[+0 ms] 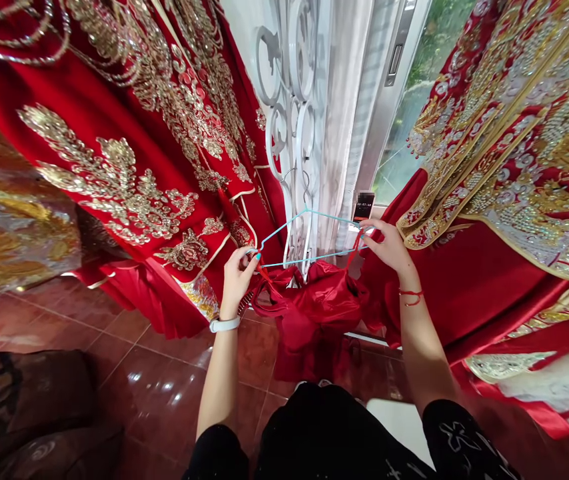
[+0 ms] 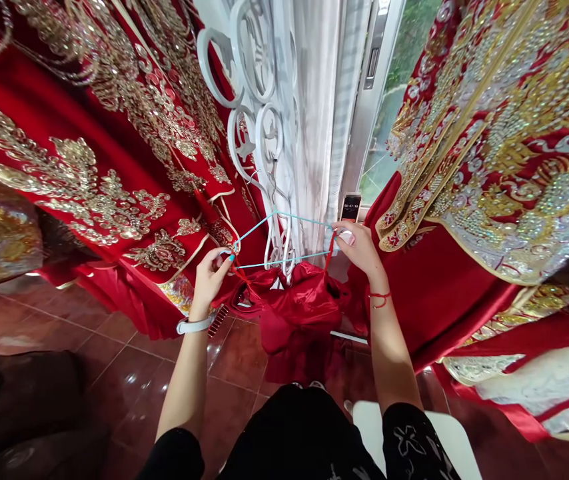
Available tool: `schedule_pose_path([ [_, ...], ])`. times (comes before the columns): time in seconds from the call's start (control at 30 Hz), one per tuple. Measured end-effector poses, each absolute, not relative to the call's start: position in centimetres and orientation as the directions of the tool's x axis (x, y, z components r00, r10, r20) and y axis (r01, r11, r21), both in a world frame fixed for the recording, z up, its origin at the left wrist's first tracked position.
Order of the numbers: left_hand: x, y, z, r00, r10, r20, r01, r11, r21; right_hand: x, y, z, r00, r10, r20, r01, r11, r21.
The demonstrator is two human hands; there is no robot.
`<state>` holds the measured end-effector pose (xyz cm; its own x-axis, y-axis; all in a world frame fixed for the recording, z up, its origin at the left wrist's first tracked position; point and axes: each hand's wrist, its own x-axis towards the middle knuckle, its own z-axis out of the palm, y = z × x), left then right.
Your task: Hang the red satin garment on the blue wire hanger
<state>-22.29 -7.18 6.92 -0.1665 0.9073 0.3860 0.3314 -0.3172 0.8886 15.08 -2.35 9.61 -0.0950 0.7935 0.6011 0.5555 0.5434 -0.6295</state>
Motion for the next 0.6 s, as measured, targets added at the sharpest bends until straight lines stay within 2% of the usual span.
schedule_pose_path([
  [0.2,-20.9,-9.2,3.3,-0.241,0.823,0.515,0.325,-0.431,0.841,14.3,-3.5,7.8,-0.082,0.766,0.638,0.706,0.496,-0.505],
  [0.3,-20.1,-11.1,0.4,-0.3,0.785,0.543,0.438,-0.392,0.809,13.7,-3.5,7.2,-0.063,0.758,0.649,0.722,0.484,-0.495],
  [0.37,-20.3,-12.2,-0.9,-0.191,0.837,0.513,0.556,-0.338,0.759,12.7,-3.6,6.9,-0.02,0.725,0.689,0.743,0.472,-0.475],
  [0.47,-21.5,-13.2,-1.5,0.087,0.93,0.358,0.719,-0.307,0.624,10.5,-4.1,6.4,-0.013,0.664,0.748,0.769,0.485,-0.417],
  [0.53,-22.5,-13.7,-1.2,0.184,0.947,0.264,0.786,-0.303,0.539,8.7,-4.6,5.9,-0.112,0.671,0.733,0.765,0.529,-0.368],
  [0.6,-23.4,-14.1,-0.8,0.221,0.954,0.203,0.824,-0.294,0.485,7.2,-5.2,5.1,-0.246,0.712,0.658,0.752,0.569,-0.333],
])
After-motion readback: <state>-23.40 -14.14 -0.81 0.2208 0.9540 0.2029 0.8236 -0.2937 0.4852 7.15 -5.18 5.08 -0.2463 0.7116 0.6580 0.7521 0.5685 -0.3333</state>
